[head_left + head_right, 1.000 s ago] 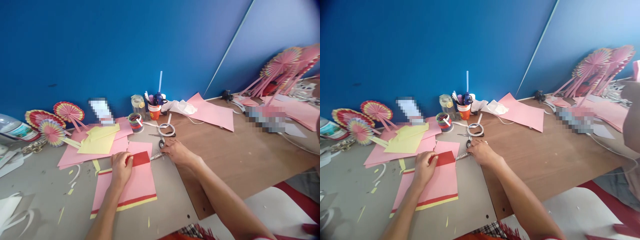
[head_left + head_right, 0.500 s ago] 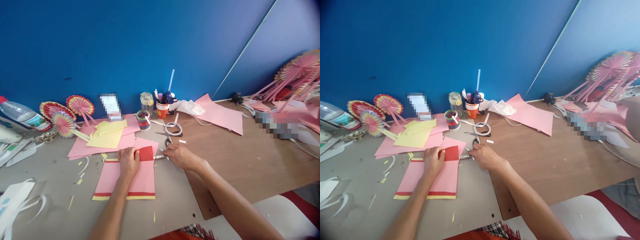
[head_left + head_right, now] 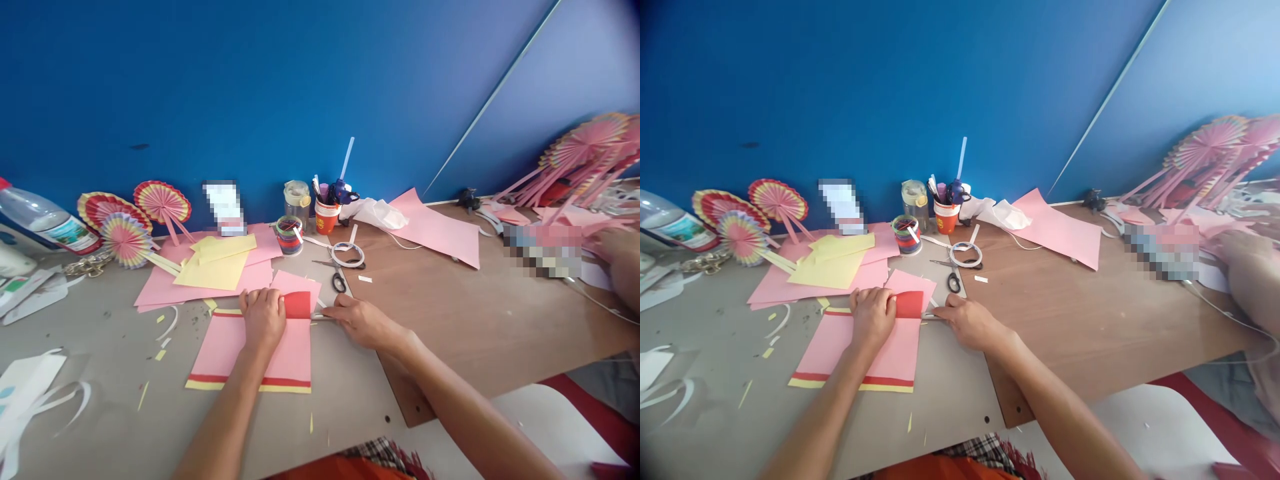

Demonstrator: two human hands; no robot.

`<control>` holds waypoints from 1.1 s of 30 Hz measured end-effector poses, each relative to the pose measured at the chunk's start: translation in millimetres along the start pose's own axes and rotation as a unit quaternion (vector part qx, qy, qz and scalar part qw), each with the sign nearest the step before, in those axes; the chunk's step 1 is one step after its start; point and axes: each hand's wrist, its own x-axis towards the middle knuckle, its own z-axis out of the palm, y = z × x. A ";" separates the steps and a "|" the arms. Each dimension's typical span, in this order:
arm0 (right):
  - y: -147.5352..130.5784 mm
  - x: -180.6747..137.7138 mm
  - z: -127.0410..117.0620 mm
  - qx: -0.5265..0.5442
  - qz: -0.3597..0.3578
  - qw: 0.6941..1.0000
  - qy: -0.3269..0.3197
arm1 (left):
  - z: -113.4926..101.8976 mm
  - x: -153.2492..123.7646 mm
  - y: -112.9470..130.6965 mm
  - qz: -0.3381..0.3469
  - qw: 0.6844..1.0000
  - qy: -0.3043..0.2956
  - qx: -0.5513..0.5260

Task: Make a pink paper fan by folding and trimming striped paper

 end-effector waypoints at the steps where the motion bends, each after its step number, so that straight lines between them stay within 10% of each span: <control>1: 0.9 0.1 2.8 0.002 -0.003 1.000 0.007 | 0.5 -0.3 -0.7 0.001 1.000 -0.001 0.002; 11: 5.6 0.9 6.8 -0.053 -0.027 0.998 0.014 | -22.8 0.0 7.5 0.088 0.995 -0.039 -0.008; 20: 6.1 1.3 7.3 -0.068 -0.035 0.997 0.011 | -19.6 -0.9 0.2 0.235 0.936 -0.245 -0.097; 33: 12.3 -10.8 7.8 -0.048 -0.041 0.997 0.032 | -8.6 -5.7 -13.8 0.244 0.930 -0.248 -0.117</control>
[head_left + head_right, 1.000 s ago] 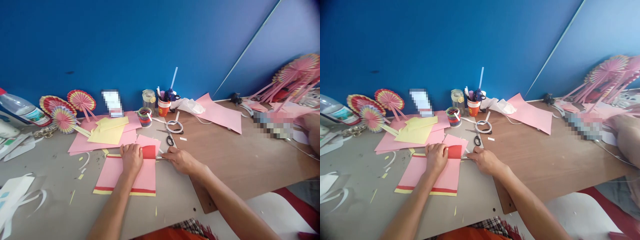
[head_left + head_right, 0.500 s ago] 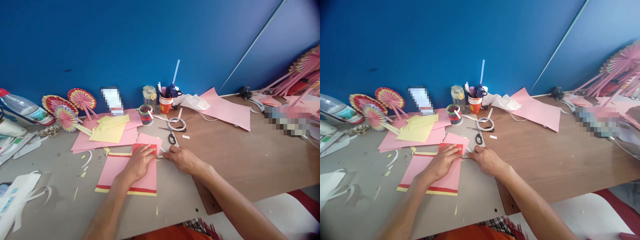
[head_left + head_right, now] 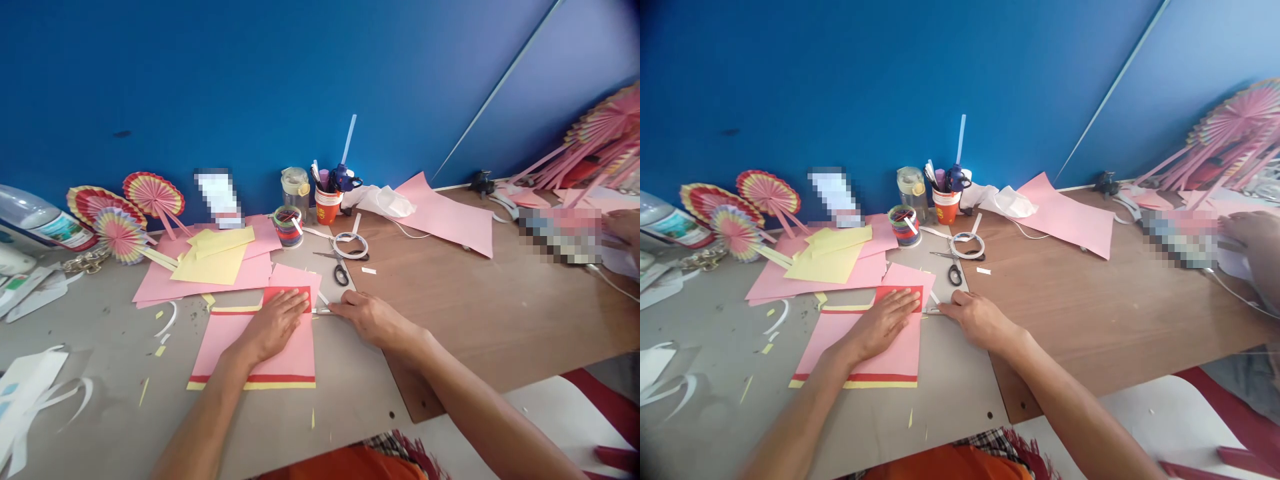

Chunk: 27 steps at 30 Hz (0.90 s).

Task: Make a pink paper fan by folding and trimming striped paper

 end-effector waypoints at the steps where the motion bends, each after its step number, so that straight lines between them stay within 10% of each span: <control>1: 0.5 -0.8 0.8 0.007 0.000 1.000 0.001 | -0.4 0.1 0.0 -0.003 1.000 -0.003 -0.004; 27: -18.1 -9.8 21.6 -0.002 0.024 0.998 0.055 | 1.5 1.5 -0.3 -0.008 0.999 -0.034 -0.005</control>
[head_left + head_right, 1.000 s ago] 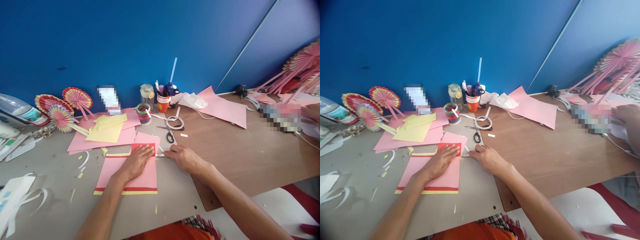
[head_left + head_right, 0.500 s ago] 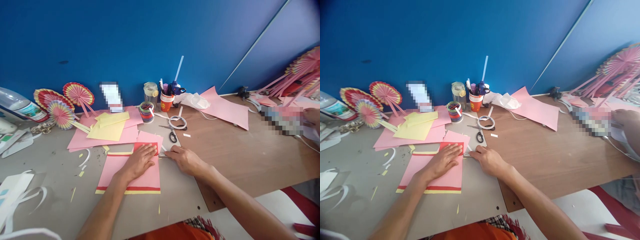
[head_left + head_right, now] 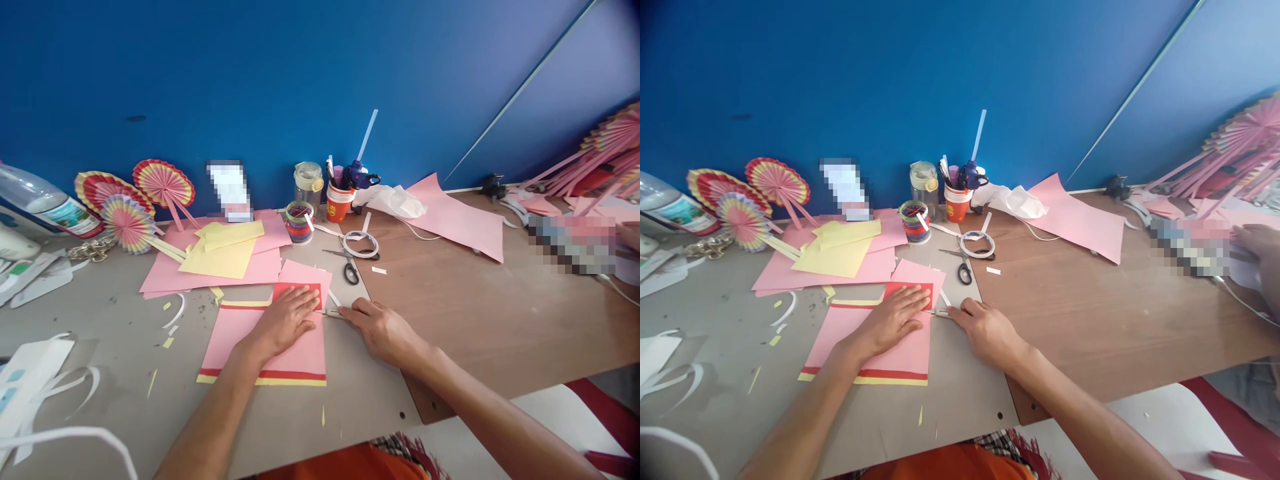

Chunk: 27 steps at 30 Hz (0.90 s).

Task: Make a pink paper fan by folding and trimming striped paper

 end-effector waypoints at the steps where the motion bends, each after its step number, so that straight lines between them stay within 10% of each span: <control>1: -1.5 1.1 0.5 -0.004 0.001 1.000 0.005 | -0.2 0.3 0.4 0.000 1.000 0.000 0.003; 27: -25.5 22.9 4.3 -0.048 -0.026 0.998 0.012 | -23.9 -10.3 3.4 -0.037 0.999 0.002 0.003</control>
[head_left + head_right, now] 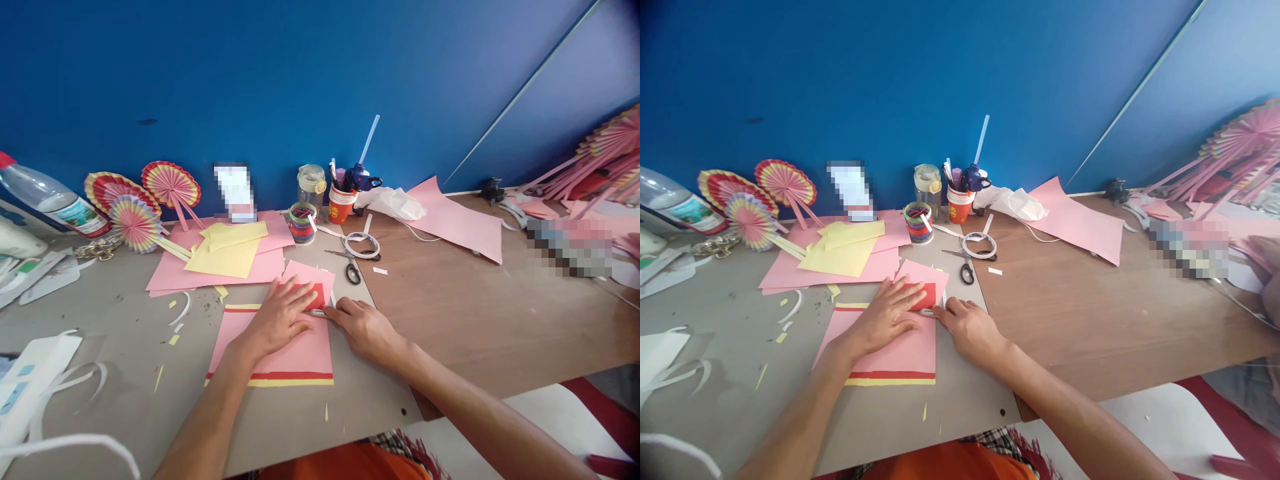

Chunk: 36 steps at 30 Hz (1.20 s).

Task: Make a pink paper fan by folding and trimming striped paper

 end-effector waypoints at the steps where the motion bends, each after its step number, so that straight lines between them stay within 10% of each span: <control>1: 0.9 -0.3 0.3 0.001 -0.005 1.000 0.000 | -4.2 -3.9 -1.4 -0.013 1.000 -0.003 0.002; 36: -10.9 3.4 -3.9 0.060 -0.059 0.996 0.031 | -14.9 -19.0 -13.3 -0.031 0.998 -0.044 -0.013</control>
